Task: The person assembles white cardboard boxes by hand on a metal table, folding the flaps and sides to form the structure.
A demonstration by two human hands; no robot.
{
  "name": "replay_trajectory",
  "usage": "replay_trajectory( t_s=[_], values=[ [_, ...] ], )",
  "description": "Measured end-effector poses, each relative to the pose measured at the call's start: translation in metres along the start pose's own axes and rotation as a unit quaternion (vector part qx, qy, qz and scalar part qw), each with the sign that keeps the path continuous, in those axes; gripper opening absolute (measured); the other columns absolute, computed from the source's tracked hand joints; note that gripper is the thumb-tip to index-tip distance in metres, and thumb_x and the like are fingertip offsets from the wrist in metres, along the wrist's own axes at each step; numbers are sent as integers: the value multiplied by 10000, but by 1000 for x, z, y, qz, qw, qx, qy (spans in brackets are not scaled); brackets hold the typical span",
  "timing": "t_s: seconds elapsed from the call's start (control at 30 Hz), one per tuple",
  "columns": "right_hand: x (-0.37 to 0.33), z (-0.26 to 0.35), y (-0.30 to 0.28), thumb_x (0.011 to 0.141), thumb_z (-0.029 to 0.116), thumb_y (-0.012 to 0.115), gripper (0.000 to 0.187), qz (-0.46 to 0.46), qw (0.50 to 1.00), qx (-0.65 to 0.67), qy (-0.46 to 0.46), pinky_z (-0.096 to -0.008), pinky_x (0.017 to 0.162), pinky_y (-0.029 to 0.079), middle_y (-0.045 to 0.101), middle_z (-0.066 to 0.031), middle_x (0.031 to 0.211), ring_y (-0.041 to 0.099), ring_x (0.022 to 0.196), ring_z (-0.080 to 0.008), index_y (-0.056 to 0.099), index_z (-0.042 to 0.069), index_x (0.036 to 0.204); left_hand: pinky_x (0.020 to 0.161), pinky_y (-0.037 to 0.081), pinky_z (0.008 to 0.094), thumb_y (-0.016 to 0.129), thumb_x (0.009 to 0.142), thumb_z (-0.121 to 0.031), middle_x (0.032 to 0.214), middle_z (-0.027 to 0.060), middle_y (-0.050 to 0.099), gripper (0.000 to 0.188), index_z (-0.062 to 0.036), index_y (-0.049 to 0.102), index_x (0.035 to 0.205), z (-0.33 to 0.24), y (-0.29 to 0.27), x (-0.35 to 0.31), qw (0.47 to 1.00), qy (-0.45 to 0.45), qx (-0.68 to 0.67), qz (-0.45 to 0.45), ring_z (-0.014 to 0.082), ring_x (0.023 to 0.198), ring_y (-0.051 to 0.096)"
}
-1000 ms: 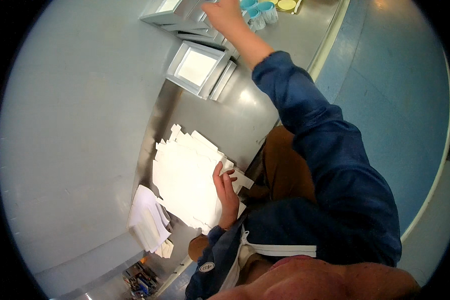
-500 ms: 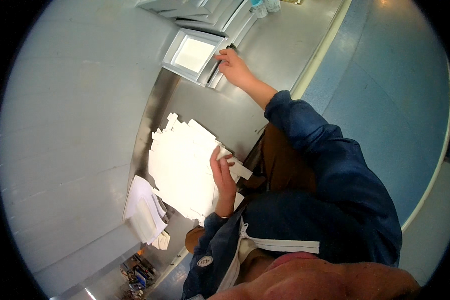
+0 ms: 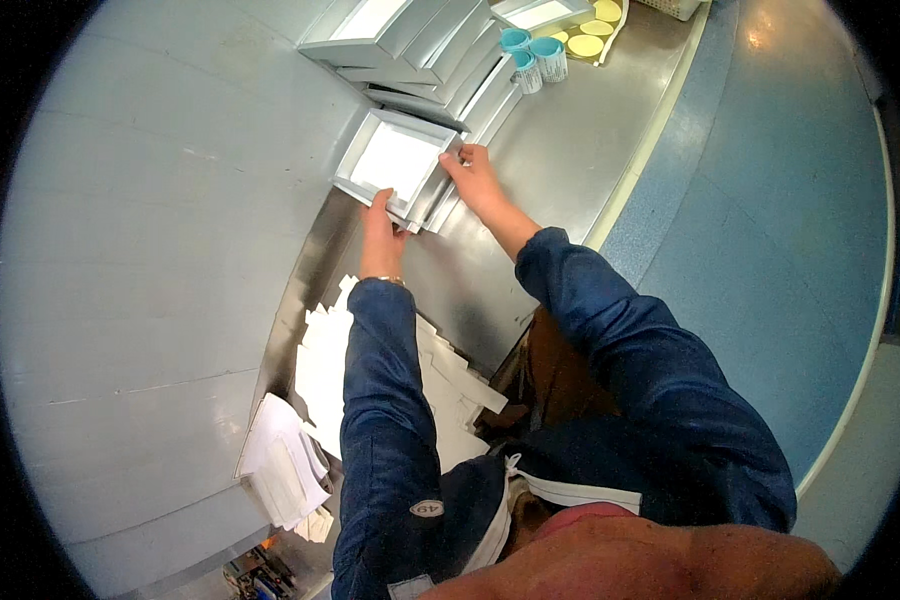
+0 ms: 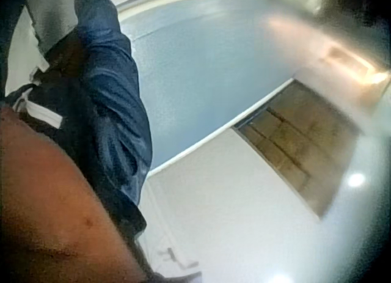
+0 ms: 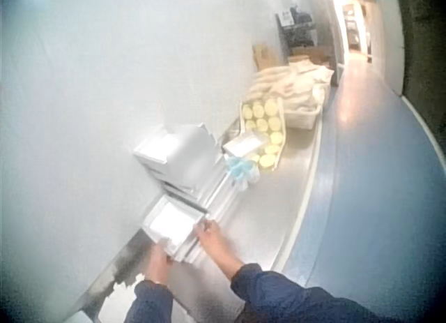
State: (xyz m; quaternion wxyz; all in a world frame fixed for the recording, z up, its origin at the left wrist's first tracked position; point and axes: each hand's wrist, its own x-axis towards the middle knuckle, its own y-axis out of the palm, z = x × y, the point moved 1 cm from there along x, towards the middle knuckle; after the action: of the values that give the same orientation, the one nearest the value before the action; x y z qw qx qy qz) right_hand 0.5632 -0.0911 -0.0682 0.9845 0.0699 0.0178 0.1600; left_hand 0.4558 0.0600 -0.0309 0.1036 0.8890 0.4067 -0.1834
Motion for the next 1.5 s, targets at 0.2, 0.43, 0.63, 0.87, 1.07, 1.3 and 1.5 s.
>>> replay_trajectory(
  t_s=[0.2,0.43,0.63,0.87,1.07,1.3,1.5],
  values=[
    [-71,40,0,948,441,716,694,99,993,4,-72,-409,1009,467,571,-196,1258,562,1172,-273,459,-48,1368,961,516,431,634,850,-183,1269,117,589,514,-69,517,1337,15,-58,-56,985,61,-159,-23,279,1186,591],
    [-45,209,-37,962,537,633,594,-25,897,-56,-438,-491,972,438,627,-195,1172,601,1055,-377,547,26,1253,1060,476,455,557,1010,-333,1415,149,560,532,-36,473,1443,-144,31,-181,962,204,-174,50,308,1273,566],
    [88,319,-48,974,582,575,655,-59,913,-115,-387,-474,913,509,664,-283,1103,644,1052,-445,561,-23,1225,1033,451,396,624,1003,-466,1348,90,606,569,-45,558,1380,-254,112,-102,942,256,-166,140,249,1195,579],
    [189,299,-61,978,567,548,701,0,939,-178,-295,-490,944,504,681,-310,1147,660,1079,-456,571,-73,1262,977,364,540,480,955,-739,1347,124,555,806,-113,465,1462,-227,148,-51,977,203,9,61,305,1183,508],
    [210,293,-70,981,512,537,649,-44,938,-187,-289,-497,976,484,649,-325,1217,635,1132,-460,596,-83,1235,1176,229,651,335,999,-744,1653,191,256,898,-124,194,1634,-238,163,-44,973,206,12,98,378,1497,287],
    [105,239,-74,987,325,579,504,-103,879,-151,-441,-507,1032,429,574,-302,1285,555,1184,-445,522,-47,1322,1236,243,581,404,1022,-663,1704,221,10,956,-113,-65,1647,-187,80,-29,963,253,-44,83,374,1568,141],
    [53,200,-88,987,261,639,582,-183,793,-211,-541,-551,1122,339,457,-303,1428,440,1312,-479,425,-34,1441,1252,234,546,370,1065,-591,1724,118,17,860,-107,-33,1649,-90,63,-46,982,180,-43,37,346,1568,142]
  ],
)
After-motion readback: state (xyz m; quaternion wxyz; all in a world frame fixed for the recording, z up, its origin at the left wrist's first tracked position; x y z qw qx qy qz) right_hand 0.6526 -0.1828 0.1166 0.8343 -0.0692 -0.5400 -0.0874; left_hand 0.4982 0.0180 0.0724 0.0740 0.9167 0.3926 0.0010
